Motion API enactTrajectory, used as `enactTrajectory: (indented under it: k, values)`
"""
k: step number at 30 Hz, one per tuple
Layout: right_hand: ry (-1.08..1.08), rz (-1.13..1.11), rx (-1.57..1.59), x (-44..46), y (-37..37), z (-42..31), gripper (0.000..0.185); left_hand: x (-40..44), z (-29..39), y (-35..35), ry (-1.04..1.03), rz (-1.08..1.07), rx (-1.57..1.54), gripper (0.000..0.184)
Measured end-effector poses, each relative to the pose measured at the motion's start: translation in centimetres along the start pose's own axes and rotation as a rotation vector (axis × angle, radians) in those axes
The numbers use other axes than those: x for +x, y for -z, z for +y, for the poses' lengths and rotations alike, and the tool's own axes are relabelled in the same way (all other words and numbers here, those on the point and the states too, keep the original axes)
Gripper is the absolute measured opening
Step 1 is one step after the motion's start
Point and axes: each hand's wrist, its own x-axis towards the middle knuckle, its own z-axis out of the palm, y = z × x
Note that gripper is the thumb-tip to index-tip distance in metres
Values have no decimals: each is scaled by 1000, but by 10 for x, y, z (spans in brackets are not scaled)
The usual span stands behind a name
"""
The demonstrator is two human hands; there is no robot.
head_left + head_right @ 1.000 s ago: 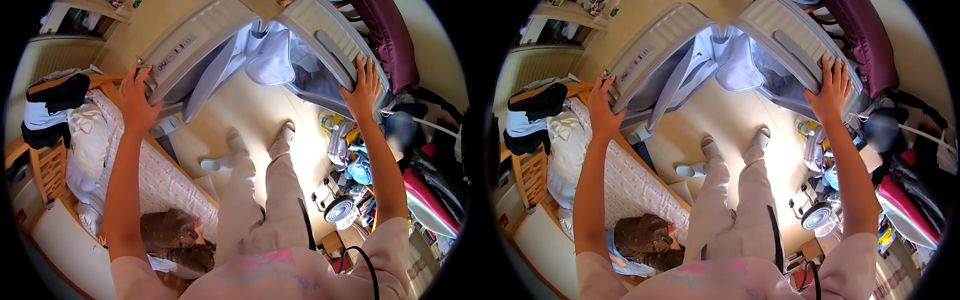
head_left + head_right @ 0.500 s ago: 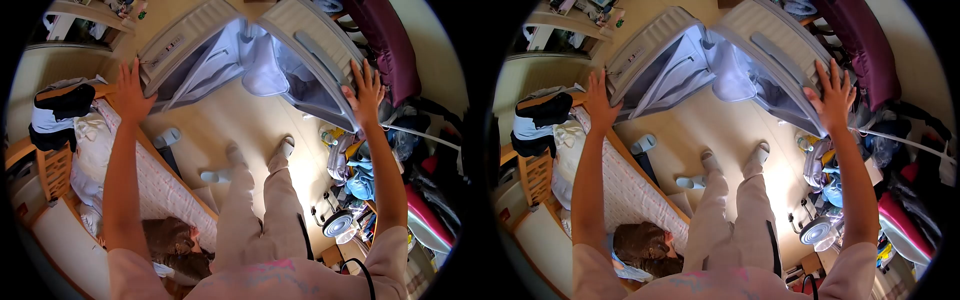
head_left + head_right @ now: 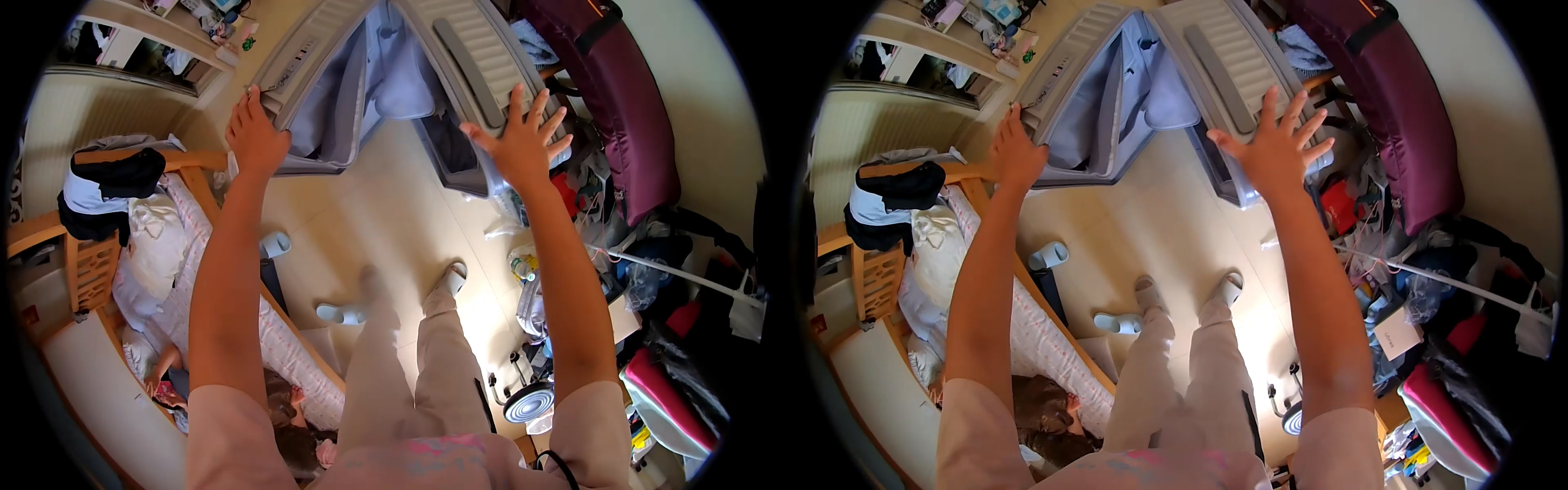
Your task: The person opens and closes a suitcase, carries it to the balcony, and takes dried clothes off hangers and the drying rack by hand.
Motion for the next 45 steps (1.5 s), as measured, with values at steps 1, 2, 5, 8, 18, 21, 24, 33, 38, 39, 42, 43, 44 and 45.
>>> enactTrajectory:
  k: [1,2,5,8,18,21,24,33,38,39,42,43,44,45]
  values:
    - [-7,-45,2,5,4,1,126,9,3,-2,2,-3,8,95]
    - [2,-72,8,10,9,6,126,18,5,-3,-14,-2,4,95]
    - [35,-150,8,21,15,28,130,32,0,-2,-39,-24,13,95]
    - [29,-177,-16,26,19,37,132,53,-8,-2,-83,-47,29,96]
    - [-190,-226,-127,-19,19,34,139,193,-25,-10,-559,-67,-16,87]
    - [-159,-156,-78,-26,16,65,139,237,-10,-32,-669,7,65,78]
    - [-164,-218,-99,-17,35,72,135,285,7,-47,-757,46,49,75]
    - [-91,-307,-77,-3,57,123,137,414,94,-67,-617,-170,140,89]
    - [-106,-361,-54,22,69,139,137,464,127,-87,-777,-125,13,93]
    - [-119,-388,-59,27,73,139,138,470,136,-88,-790,-129,23,94]
    - [-169,-462,-23,38,78,149,142,488,158,-90,-831,-95,-1,95]
    - [-158,-430,25,41,77,156,144,492,162,-92,-867,-77,-39,94]
    - [-182,-457,50,44,77,159,144,497,166,-94,-903,-53,-81,94]
    - [-209,-477,72,52,81,161,145,503,174,-94,-930,-51,-113,94]
